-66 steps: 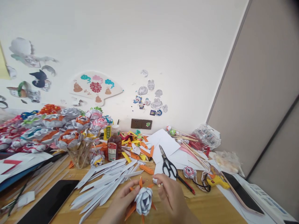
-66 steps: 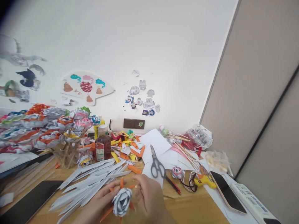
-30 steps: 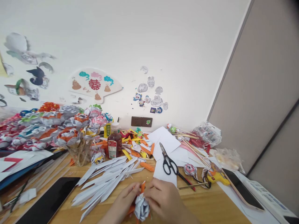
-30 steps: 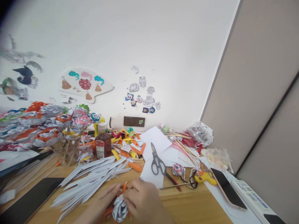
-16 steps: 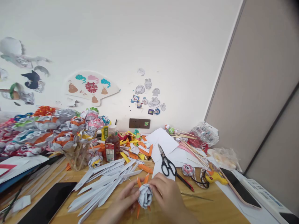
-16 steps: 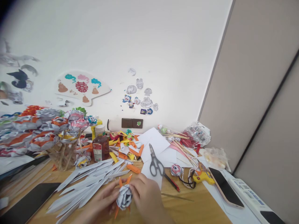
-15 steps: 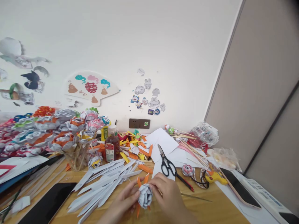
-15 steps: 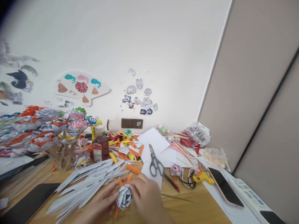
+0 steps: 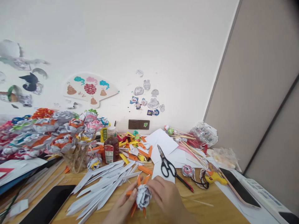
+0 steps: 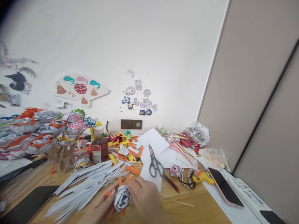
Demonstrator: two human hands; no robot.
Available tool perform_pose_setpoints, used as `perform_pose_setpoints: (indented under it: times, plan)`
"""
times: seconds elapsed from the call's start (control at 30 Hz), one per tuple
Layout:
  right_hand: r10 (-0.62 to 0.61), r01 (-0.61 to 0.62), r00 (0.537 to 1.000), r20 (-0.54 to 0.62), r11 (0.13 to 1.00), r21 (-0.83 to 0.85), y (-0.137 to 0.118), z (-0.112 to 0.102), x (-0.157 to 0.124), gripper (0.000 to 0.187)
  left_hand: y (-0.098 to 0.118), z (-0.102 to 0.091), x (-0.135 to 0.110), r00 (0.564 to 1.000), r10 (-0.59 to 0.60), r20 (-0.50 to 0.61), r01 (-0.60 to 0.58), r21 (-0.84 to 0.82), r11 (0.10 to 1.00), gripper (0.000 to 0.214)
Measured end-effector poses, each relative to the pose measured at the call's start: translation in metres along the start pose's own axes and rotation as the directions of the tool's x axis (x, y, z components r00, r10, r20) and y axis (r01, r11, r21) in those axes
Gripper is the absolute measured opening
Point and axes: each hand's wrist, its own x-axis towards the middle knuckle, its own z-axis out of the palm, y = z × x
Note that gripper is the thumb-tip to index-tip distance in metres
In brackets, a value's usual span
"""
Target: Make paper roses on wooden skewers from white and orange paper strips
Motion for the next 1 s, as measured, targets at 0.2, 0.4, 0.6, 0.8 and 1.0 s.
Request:
perform_pose_setpoints:
  times: [0.2, 0.4, 0.6, 0.8, 1.0]
  plan:
    - [-0.009, 0.011, 0.998, 0.058, 1.000, -0.026, 0.001, 0.000, -0.002, 0.028, 0.004, 0.000, 0.000, 1.000, 0.001, 0.026, -0.001, -0.003, 1.000, 0.064]
    - [-0.043, 0.041, 0.999, 0.031, 0.996, 0.075, 0.005, -0.002, -0.001, 0.038, 0.006, -0.001, -0.001, 1.000, 0.018, 0.014, -0.019, 0.035, 0.999, 0.062]
    - [-0.069, 0.066, 0.993, 0.093, 0.997, 0.033, 0.003, -0.006, 0.003, 0.045, 0.015, 0.004, -0.005, 1.000, 0.005, 0.004, -0.005, -0.002, 1.000, 0.059]
    - [-0.120, 0.133, 0.986, 0.113, 0.984, -0.120, 0.004, -0.004, 0.001, 0.045, 0.016, 0.006, -0.006, 1.000, 0.009, 0.003, -0.009, -0.002, 1.000, 0.059]
    - [-0.125, 0.132, 0.991, 0.051, 0.979, -0.158, -0.002, -0.008, 0.005, 0.050, 0.025, 0.010, -0.011, 1.000, 0.007, -0.029, -0.007, 0.023, 1.000, 0.059]
